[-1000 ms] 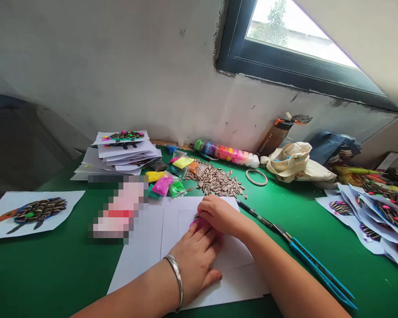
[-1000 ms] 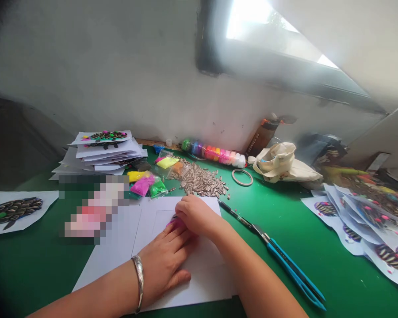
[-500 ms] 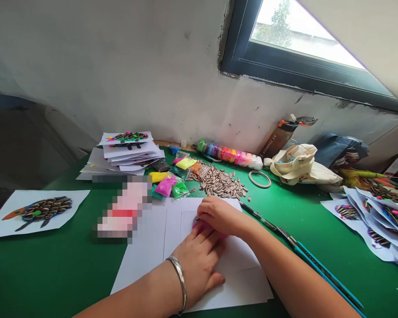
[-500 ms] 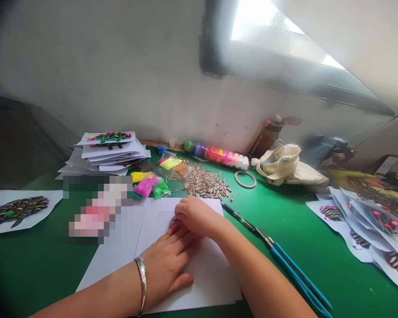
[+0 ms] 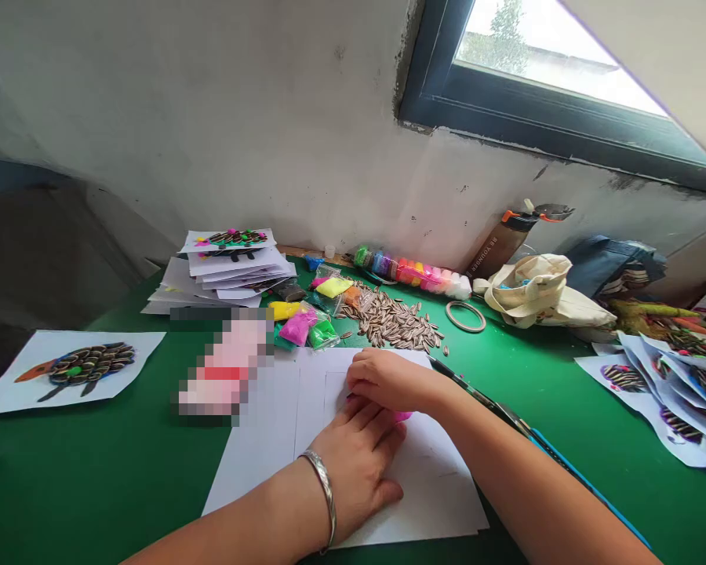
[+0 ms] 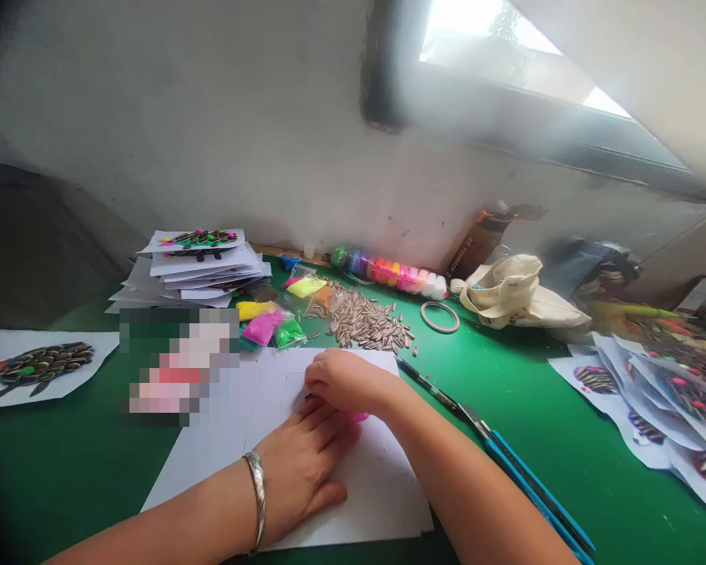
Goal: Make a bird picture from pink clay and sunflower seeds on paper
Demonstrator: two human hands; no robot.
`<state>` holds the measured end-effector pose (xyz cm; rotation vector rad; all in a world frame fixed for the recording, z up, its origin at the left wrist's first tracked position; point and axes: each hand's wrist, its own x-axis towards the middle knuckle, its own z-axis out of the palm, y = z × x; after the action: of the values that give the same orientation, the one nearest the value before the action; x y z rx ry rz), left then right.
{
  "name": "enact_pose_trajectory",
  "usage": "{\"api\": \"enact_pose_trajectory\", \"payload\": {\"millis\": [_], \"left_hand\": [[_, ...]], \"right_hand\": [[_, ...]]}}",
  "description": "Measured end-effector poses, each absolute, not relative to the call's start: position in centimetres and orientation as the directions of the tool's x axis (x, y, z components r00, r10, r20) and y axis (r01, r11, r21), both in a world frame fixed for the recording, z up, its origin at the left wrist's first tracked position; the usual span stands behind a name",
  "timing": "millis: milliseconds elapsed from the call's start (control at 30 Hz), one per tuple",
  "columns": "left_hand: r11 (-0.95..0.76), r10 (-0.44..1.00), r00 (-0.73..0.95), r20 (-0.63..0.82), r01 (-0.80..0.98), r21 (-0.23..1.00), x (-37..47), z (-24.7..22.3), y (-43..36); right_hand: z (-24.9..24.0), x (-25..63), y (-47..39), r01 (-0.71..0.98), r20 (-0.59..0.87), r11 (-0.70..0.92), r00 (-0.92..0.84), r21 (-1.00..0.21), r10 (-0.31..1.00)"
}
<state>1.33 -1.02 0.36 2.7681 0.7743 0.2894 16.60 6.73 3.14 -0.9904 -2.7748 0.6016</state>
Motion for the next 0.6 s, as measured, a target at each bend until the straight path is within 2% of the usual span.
{"api": "enact_pose_trajectory", "payload": {"millis": [267,467,600], "left_hand": [[-0.832,0.521,0.846,0.113,0.474,0.288,1.3,0.7,-1.0],[-0.862,0.487,0.859,0.156,0.444,0.246,1.2,0.4,-1.0],[-0.858,0.489,0.86,0.143,0.445,0.257,1.1,0.3,-1.0]], "right_hand": [[3.1,17.1,6.7,0.592,-0.003,0.693,-0.761,-0.411,0.648],[3.0,17.9,6.6,0.654,0.03,0.646,-0.693,-0.393,0.72],[2.7,18.3,6.4,0.685,0.041,0.644,-0.674,-0.341,0.738]]}}
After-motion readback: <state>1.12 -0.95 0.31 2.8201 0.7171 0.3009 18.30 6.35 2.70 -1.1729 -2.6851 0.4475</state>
